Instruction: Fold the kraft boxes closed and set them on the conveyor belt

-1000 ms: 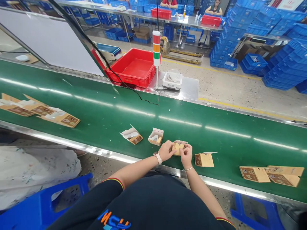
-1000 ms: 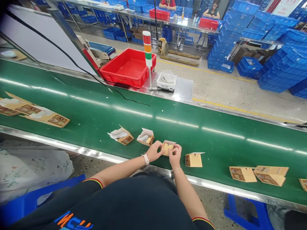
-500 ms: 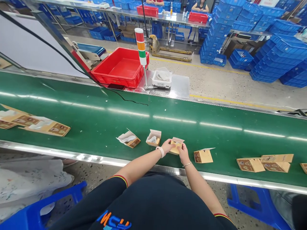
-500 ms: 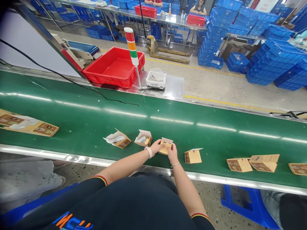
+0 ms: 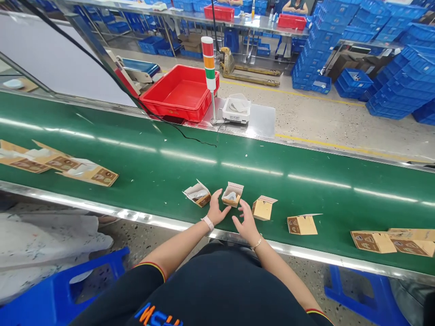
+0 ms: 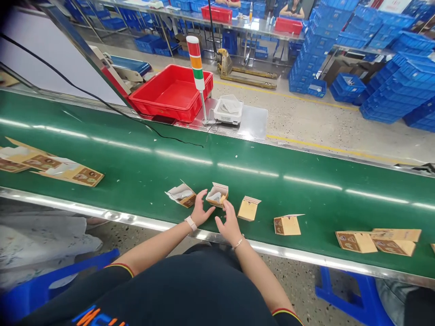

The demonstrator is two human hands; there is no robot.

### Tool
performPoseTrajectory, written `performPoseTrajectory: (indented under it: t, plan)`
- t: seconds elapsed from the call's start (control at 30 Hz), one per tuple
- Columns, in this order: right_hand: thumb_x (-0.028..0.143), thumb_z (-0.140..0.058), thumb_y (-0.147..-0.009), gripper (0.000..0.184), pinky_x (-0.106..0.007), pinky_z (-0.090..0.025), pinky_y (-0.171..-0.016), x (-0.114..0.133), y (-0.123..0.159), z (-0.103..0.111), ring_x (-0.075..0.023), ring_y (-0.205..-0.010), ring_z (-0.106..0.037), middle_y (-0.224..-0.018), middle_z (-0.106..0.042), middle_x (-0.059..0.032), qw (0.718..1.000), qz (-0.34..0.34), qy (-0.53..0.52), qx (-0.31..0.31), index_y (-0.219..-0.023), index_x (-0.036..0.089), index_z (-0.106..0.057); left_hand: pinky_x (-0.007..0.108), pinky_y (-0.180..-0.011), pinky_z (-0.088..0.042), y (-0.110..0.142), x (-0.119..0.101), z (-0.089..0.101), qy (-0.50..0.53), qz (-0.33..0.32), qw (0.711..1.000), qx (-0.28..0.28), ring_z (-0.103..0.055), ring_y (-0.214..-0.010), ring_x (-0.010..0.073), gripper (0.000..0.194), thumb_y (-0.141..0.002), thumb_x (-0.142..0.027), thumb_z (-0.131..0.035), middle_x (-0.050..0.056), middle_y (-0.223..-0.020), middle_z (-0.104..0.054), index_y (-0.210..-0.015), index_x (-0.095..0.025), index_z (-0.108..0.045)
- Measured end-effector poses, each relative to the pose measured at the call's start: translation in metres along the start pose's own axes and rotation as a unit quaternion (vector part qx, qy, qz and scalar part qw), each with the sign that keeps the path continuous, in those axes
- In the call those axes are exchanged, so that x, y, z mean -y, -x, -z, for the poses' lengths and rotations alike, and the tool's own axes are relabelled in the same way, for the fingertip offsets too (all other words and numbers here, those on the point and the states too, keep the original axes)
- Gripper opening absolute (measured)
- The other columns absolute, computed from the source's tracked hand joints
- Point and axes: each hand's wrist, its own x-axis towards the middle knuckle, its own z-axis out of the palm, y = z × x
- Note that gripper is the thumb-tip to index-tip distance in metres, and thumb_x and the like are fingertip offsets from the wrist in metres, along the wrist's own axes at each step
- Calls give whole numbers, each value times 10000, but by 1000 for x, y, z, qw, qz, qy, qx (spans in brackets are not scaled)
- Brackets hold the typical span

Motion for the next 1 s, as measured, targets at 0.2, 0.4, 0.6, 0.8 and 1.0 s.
performPoseTrajectory:
  t: [0.2,0.4,0.6,0.8,1.0]
  plan:
    - [325,-644,-763,432,-579,-367,-1050,-19,-42,5,-323,-1284,-416,-1348,-572,-83,998,-14,64,17,-1189,257,-634,513,-1055,-335,-32,1,-5,-15,-37,987,156,-415,-1310,299,363,-896,-350,-508,96,-1326,-576,-1234,-244,-589]
    - [416,-687,-733,157,-510,-336,-1086,-33,-47,17,-269,-1116,-552,-1058,-693,-71,990,-96,-97,-34,-765,265,-718,487,-1087,-304,-44,-25,-30,118,112,976,147,-474,-1225,294,75,-806,-225,-617,84,-1140,-649,-747,-226,-662]
    - [474,-635,-713,415,-393,-521,-844,-48,-38,5,-226,-1008,-589,-1177,-562,-136,939,-260,-124,-187,-1002,186,-559,420,-940,-464,-49,-30,-60,184,270,941,92,-553,-1064,242,296,-716,-149,-676,109,-1138,-540,-978,-173,-540]
    - [386,-628,-629,438,-369,-549,-717,-59,-44,6,-208,-812,-615,-1064,-605,-121,915,-325,-139,-195,-1002,179,-533,366,-881,-505,-57,-38,-69,236,331,901,152,-618,-944,204,346,-693,-29,-626,73,-1028,-638,-1004,-168,-566]
    - [394,-585,-665,436,-446,-501,-893,-54,-43,18,-275,-1030,-577,-1086,-600,-135,919,-305,-118,-221,-1042,181,-536,430,-1028,-427,-53,-50,-76,240,368,887,140,-561,-1164,282,484,-699,-125,-724,153,-1245,-586,-1148,-159,-545]
